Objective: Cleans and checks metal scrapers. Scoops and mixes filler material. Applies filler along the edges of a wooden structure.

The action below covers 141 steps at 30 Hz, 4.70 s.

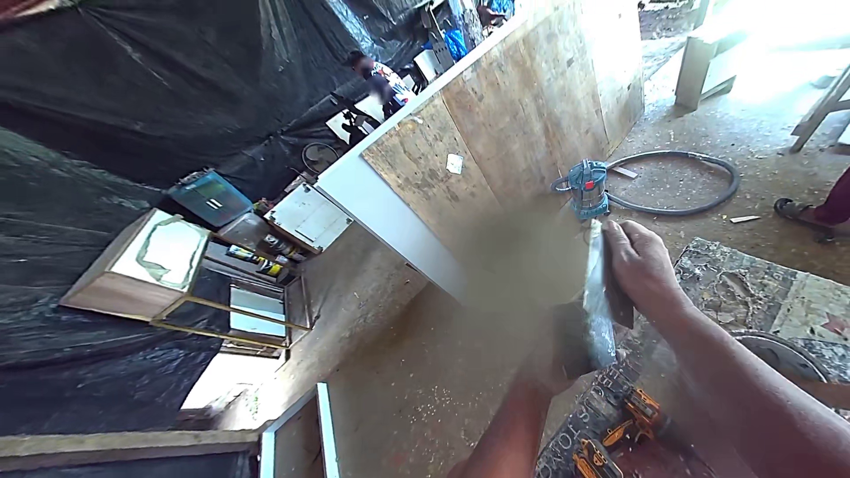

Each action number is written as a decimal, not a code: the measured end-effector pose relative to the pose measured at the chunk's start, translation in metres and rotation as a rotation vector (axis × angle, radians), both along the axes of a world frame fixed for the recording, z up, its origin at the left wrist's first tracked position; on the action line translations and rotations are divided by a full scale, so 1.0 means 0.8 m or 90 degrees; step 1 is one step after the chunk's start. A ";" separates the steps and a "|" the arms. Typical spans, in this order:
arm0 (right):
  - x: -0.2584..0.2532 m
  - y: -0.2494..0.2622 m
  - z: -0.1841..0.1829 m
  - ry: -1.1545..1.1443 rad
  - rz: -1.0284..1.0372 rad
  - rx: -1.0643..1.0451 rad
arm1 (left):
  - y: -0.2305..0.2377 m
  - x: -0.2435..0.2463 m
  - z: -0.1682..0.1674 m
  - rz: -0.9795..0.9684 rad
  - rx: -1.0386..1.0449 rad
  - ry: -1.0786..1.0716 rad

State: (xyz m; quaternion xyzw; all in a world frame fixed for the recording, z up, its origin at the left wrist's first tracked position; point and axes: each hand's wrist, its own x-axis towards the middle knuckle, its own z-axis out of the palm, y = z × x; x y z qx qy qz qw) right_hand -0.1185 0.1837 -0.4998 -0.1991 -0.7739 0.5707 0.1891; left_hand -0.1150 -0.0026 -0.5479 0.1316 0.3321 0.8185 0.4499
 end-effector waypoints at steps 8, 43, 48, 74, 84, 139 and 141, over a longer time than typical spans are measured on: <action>0.001 -0.037 -0.029 -0.030 -0.034 0.068 | 0.023 0.018 0.031 0.209 -0.156 -0.017; 0.001 0.006 -0.040 -0.132 0.388 -0.080 | -0.014 -0.031 0.025 0.225 0.051 -0.027; 0.000 0.001 -0.030 -0.115 0.049 0.107 | -0.006 -0.023 0.023 0.177 0.023 -0.029; 0.004 0.029 -0.013 -0.050 0.105 0.322 | -0.020 -0.021 0.013 -0.154 -0.089 0.401; 0.004 0.020 -0.019 -0.013 0.205 0.336 | -0.014 -0.024 0.010 -0.237 -0.119 0.475; 0.031 -0.054 -0.022 0.172 0.160 0.420 | -0.003 0.008 0.009 0.057 -0.111 0.115; 0.033 -0.059 -0.023 0.186 0.162 0.390 | -0.003 0.008 0.007 0.039 -0.081 0.097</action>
